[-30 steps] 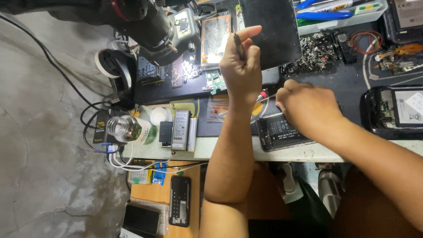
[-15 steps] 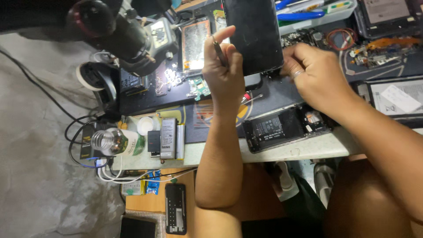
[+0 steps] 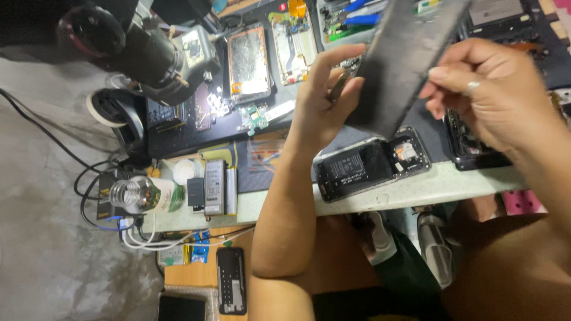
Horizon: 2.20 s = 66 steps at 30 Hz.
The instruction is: The person disassembles a smartphone, removes the screen assembly, and uses a metal spudger to pry and disconnect internal components. They then reassemble the device by reconnecting cables and placing the back cover.
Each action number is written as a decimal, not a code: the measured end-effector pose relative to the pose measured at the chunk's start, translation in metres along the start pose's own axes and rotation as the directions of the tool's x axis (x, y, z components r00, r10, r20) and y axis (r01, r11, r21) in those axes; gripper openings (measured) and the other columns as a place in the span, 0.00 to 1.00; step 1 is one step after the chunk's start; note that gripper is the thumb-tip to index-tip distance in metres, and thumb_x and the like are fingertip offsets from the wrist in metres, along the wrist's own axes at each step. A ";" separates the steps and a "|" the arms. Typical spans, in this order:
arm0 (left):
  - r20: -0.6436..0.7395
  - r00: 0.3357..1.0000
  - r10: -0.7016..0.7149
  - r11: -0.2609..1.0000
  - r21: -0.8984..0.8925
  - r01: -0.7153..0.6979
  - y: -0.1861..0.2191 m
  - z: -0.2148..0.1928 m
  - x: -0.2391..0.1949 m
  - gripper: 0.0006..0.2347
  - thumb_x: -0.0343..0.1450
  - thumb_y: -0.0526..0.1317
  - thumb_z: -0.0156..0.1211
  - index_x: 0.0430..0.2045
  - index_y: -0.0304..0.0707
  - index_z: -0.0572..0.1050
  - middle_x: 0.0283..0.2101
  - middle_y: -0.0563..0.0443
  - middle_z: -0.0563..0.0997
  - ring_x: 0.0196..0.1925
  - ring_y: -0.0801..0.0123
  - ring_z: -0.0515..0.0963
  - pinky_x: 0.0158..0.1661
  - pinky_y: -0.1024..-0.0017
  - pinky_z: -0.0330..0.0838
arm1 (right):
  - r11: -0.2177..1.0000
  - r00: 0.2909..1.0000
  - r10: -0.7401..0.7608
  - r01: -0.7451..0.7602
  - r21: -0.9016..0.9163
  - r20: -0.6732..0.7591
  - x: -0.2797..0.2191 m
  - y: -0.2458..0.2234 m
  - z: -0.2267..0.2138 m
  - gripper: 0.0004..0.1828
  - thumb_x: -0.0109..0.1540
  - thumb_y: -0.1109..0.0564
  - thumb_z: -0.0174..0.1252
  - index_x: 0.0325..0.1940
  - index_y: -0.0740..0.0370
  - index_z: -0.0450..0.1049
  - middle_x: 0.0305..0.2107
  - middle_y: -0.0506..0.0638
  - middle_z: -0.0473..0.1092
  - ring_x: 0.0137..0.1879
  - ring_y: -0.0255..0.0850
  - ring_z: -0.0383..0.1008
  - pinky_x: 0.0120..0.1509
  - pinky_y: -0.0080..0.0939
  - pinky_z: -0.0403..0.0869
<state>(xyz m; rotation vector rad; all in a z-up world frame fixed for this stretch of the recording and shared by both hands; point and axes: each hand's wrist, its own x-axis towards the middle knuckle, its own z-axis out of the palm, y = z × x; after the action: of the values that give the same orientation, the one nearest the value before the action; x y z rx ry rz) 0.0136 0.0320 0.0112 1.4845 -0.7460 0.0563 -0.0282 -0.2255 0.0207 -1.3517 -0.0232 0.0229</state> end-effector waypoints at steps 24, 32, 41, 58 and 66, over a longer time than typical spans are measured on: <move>-0.191 0.969 -0.156 0.576 0.779 0.247 0.214 -0.020 -0.171 0.13 0.66 0.23 0.64 0.41 0.36 0.79 0.27 0.49 0.76 0.26 0.64 0.77 0.28 0.71 0.67 | -0.084 0.745 -0.073 0.658 -0.748 0.663 -0.032 0.057 -0.023 0.46 0.43 0.26 0.62 0.64 0.39 0.74 0.70 0.49 0.66 0.77 0.45 0.63 0.87 0.66 0.52; -0.276 0.806 -0.524 0.126 0.910 0.394 0.095 -0.039 -0.291 0.05 0.66 0.33 0.63 0.33 0.42 0.79 0.32 0.45 0.83 0.33 0.46 0.82 0.32 0.52 0.75 | -0.141 0.739 -0.033 0.663 -0.735 0.673 -0.030 0.061 -0.013 0.52 0.40 0.28 0.62 0.68 0.41 0.70 0.67 0.48 0.66 0.73 0.45 0.65 0.82 0.65 0.54; -0.132 0.920 -0.369 0.591 0.731 0.341 0.094 -0.024 -0.239 0.03 0.71 0.37 0.65 0.33 0.40 0.78 0.32 0.44 0.80 0.33 0.48 0.82 0.32 0.57 0.74 | -0.086 0.714 -0.025 0.696 -0.713 0.700 -0.029 0.036 0.012 0.52 0.42 0.36 0.70 0.70 0.46 0.66 0.59 0.48 0.69 0.68 0.48 0.67 0.79 0.61 0.60; -0.032 0.999 -0.010 0.825 0.565 0.027 0.032 -0.030 -0.020 0.09 0.73 0.38 0.70 0.34 0.33 0.75 0.30 0.49 0.77 0.28 0.69 0.76 0.32 0.70 0.74 | 0.251 0.810 -0.437 0.528 -0.812 0.392 0.003 -0.007 0.008 0.45 0.49 0.49 0.71 0.66 0.65 0.62 0.54 0.60 0.67 0.63 0.52 0.69 0.64 0.55 0.73; 0.443 0.686 0.577 -0.049 0.857 -0.513 0.031 0.002 0.012 0.03 0.75 0.33 0.67 0.34 0.38 0.77 0.32 0.56 0.72 0.27 0.77 0.69 0.25 0.74 0.63 | 0.945 0.971 -0.152 0.088 0.314 0.185 0.009 -0.035 0.013 0.20 0.69 0.52 0.48 0.61 0.67 0.68 0.52 0.63 0.74 0.60 0.51 0.76 0.64 0.60 0.72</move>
<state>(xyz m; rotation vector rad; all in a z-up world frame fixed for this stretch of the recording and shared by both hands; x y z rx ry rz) 0.0077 0.0289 0.0440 2.2101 -1.3787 1.5177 -0.0194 -0.2204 0.0572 -1.0318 -0.2689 0.0616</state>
